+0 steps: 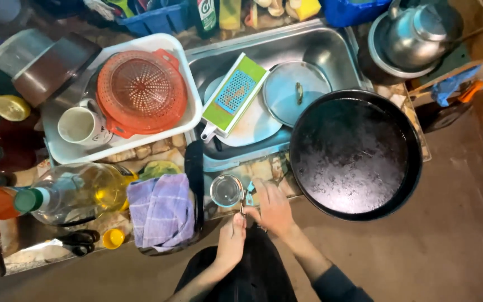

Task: Open a can of tomato paste and mash tomatoes in a bowl to prepare a sauce.

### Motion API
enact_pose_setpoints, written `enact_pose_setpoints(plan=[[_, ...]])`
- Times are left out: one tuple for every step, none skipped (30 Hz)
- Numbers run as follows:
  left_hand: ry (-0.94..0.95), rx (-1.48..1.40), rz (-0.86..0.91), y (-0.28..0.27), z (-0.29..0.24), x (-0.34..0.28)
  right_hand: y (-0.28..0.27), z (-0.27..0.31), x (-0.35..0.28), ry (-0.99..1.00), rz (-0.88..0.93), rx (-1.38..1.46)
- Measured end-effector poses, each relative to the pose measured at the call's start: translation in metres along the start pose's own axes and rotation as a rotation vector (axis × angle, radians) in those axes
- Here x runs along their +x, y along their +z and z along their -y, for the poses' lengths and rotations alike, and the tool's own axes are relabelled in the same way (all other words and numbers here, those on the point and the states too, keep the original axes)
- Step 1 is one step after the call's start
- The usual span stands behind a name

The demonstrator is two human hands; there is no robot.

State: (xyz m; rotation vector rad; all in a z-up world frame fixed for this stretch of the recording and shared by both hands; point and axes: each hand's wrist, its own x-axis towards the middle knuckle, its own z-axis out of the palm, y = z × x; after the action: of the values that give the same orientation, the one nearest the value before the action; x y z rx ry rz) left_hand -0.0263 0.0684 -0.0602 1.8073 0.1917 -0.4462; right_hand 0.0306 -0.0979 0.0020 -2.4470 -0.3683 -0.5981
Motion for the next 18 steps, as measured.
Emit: enact_pose_setpoints(plan=[[-0.004, 0.006, 0.000, 0.000, 0.001, 0.001, 0.012, -0.015, -0.006, 0.005, 0.000, 0.005], [-0.011, 0.007, 0.018, 0.001, 0.003, 0.002, 0.025, -0.030, -0.013, -0.055, -0.004, -0.034], [-0.017, 0.009, 0.036, 0.001, 0.005, 0.004, 0.037, -0.044, -0.020, -0.114, -0.008, -0.072], [-0.024, 0.015, 0.037, 0.003, 0.007, 0.004, 0.047, -0.051, -0.027, -0.107, -0.007, -0.066], [-0.026, -0.025, 0.031, 0.004, 0.010, 0.004, 0.055, -0.058, -0.034, -0.130, 0.051, -0.131], [-0.031, -0.066, 0.030, 0.005, 0.012, 0.001, 0.063, -0.062, -0.043, -0.147, 0.111, -0.198], [-0.041, -0.060, 0.037, 0.005, 0.007, -0.002, 0.065, -0.050, -0.042, -0.135, 0.115, -0.195], [-0.004, -0.034, 0.007, 0.006, 0.001, -0.001, 0.066, -0.041, -0.036, -0.022, 0.148, -0.204], [0.033, -0.008, -0.022, 0.005, -0.006, -0.001, 0.067, -0.030, -0.030, 0.091, 0.181, -0.212], [0.038, -0.012, -0.019, 0.003, -0.008, 0.000, 0.069, -0.024, -0.031, 0.090, 0.179, -0.219], [0.033, 0.029, -0.026, -0.001, -0.010, 0.001, 0.071, -0.017, -0.032, 0.194, 0.196, -0.170], [0.022, 0.073, -0.025, -0.005, -0.012, -0.004, 0.072, -0.006, -0.037, 0.307, 0.215, -0.121], [0.021, 0.072, -0.015, -0.007, -0.012, -0.007, 0.081, -0.011, -0.045, 0.315, 0.216, -0.128], [0.042, 0.137, -0.012, -0.010, -0.014, -0.004, 0.093, -0.017, -0.048, 0.555, 0.232, -0.018], [0.065, 0.202, -0.010, -0.013, -0.016, -0.002, 0.104, -0.024, -0.051, 0.794, 0.243, 0.096], [0.062, 0.200, -0.002, -0.009, -0.011, -0.006, 0.096, -0.022, -0.046, 0.800, 0.243, 0.091], [0.113, 0.188, -0.029, -0.005, -0.006, -0.010, 0.090, -0.020, -0.041, 1.070, 0.325, 0.481], [0.174, 0.171, -0.069, -0.001, -0.002, -0.006, 0.086, -0.023, -0.029, 1.301, 0.401, 0.888]])
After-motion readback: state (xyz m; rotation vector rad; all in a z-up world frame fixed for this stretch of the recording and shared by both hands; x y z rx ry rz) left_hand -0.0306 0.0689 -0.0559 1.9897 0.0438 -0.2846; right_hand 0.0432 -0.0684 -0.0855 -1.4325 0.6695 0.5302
